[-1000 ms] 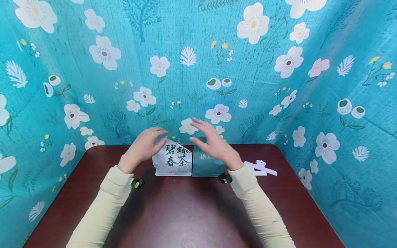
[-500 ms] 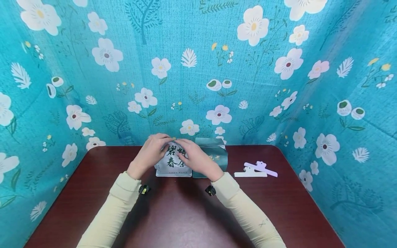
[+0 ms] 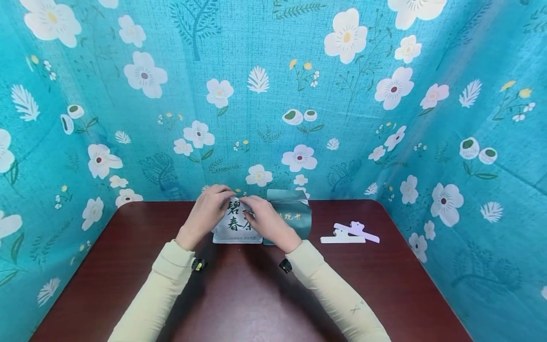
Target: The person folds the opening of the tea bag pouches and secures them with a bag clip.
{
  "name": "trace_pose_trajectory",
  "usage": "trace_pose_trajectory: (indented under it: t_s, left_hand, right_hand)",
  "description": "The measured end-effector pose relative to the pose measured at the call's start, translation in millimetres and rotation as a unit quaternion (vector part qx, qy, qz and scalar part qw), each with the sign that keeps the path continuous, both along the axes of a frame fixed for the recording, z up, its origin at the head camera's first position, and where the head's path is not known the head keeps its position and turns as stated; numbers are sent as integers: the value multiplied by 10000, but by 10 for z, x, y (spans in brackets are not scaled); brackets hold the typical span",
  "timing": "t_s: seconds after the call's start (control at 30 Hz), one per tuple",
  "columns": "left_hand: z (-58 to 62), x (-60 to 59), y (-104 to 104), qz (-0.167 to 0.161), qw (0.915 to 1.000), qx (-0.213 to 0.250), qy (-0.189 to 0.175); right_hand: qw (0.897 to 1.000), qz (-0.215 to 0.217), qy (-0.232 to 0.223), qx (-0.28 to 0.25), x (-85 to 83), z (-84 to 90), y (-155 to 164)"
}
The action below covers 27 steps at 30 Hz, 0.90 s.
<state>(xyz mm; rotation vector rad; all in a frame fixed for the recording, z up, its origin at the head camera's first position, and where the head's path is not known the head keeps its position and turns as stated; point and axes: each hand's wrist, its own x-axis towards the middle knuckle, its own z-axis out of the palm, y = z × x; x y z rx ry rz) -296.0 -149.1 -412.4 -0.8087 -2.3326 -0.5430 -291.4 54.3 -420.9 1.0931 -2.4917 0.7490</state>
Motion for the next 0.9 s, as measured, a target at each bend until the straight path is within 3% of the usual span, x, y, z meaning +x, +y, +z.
trace_pose_trajectory:
  t_s: [0.4, 0.63, 0.9]
  left_hand:
    - [-58, -22, 57, 33, 9998, 93, 152]
    - [-94, -50, 33, -277, 9990, 300, 204]
    - [-113, -52, -24, -562, 9977, 366, 125]
  right_hand:
    - [9995, -290, 82, 53, -63, -88, 5]
    - [9990, -355, 244, -137, -76, -82, 26]
    - [9994, -99, 187, -259, -93, -20, 53]
